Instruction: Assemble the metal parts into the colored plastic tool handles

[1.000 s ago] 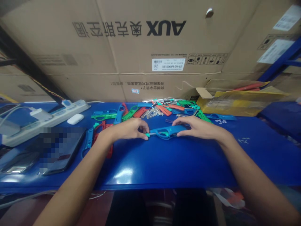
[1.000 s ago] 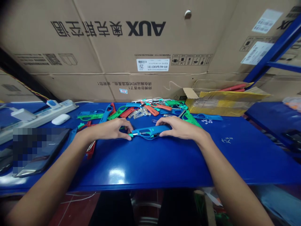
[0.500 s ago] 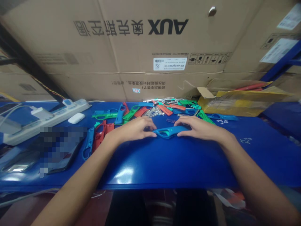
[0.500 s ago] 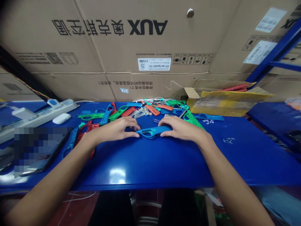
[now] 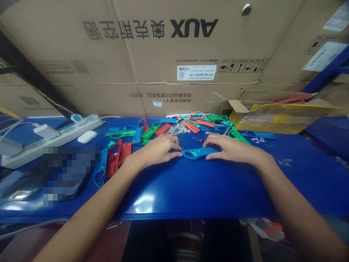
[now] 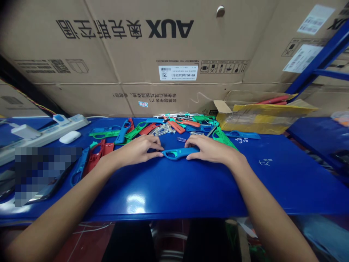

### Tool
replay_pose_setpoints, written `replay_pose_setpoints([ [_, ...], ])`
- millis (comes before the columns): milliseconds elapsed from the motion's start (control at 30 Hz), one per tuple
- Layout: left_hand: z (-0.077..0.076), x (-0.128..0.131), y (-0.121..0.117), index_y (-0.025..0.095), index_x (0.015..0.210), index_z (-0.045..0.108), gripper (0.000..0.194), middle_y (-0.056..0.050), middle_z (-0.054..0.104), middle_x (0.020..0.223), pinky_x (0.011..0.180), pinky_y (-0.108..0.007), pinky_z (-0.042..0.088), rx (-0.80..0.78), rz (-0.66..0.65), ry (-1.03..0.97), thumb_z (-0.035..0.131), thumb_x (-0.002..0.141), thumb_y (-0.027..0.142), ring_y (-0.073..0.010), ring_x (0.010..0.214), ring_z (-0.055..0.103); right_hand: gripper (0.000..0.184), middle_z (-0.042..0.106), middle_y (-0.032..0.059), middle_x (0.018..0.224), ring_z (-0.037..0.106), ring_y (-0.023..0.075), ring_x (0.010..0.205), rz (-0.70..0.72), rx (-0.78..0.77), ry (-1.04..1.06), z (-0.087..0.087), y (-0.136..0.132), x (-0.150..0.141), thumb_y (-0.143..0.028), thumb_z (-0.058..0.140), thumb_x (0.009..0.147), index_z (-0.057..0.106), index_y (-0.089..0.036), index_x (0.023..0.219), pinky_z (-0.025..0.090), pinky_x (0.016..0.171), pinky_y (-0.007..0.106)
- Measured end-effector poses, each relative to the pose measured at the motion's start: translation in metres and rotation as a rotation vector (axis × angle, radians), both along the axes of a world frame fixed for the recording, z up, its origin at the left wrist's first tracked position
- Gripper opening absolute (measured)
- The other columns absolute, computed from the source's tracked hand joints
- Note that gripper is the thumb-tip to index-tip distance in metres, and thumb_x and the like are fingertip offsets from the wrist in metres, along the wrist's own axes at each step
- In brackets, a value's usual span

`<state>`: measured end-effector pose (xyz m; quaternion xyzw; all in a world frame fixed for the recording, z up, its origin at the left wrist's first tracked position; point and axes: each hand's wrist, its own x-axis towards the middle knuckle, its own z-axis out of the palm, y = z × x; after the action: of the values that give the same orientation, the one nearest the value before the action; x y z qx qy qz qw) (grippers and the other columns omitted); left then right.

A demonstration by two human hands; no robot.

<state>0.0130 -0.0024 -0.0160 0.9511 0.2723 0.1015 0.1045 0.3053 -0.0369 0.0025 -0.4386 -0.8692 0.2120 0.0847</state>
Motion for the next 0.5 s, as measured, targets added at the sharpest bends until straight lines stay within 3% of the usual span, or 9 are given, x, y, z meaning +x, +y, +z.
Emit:
replay_pose_setpoints([
  [500, -0.0029, 0.0050, -0.0023, 0.020, 0.104, 0.077, 0.024, -0.006, 0.070, 0.099, 0.083, -0.034, 0.048, 0.101, 0.019, 0.044, 0.059, 0.098, 0.035, -0.0196, 0.090, 0.064, 0.041, 0.067, 0.0098, 0.115, 0.061, 0.0268, 0.109, 0.015, 0.021, -0.016, -0.0054, 0.0030, 0.0003, -0.054, 0.061, 0.092, 0.068, -0.020, 0.112, 0.047, 0.095, 0.039],
])
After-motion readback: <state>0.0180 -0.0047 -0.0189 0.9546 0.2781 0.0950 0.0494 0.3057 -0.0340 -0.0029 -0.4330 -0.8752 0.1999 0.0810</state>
